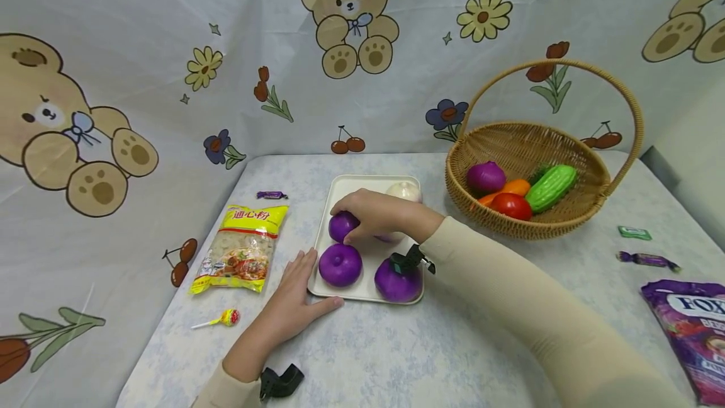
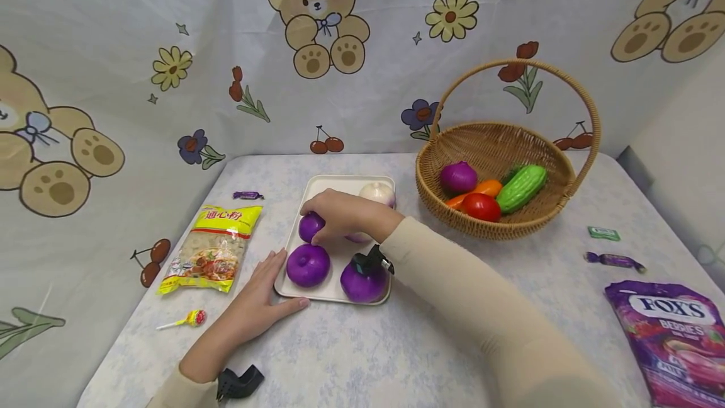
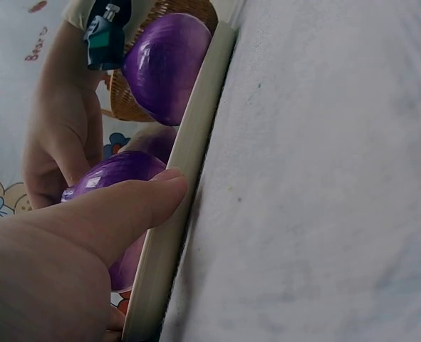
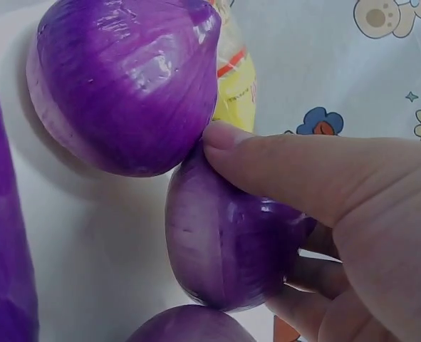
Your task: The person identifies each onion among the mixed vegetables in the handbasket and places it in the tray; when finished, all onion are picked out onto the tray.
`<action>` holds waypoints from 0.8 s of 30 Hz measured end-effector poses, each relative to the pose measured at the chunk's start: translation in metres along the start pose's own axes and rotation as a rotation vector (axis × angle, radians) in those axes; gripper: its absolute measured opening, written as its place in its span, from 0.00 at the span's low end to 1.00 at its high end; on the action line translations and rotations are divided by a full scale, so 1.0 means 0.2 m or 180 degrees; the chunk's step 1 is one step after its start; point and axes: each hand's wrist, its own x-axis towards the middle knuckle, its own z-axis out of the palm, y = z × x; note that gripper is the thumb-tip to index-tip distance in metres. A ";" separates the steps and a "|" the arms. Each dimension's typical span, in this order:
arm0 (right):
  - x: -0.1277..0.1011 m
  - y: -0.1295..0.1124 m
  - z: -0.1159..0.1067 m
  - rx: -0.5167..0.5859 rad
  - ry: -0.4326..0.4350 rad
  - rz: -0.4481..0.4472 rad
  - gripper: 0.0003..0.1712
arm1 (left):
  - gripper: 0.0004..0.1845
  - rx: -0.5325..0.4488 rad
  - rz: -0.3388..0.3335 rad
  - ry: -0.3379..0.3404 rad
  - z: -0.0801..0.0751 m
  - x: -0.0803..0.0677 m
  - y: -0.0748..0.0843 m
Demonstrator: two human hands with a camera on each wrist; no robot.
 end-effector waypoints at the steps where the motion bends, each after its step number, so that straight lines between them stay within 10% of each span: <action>1: 0.00 0.00 0.00 -0.0004 -0.0009 0.0005 0.37 | 0.66 -0.0004 0.0004 0.0004 0.00 0.00 0.00; 24: -0.14 0.01 -0.15 0.0002 0.0305 0.0062 0.32 | 0.66 0.0008 0.0015 0.0041 0.00 0.00 0.01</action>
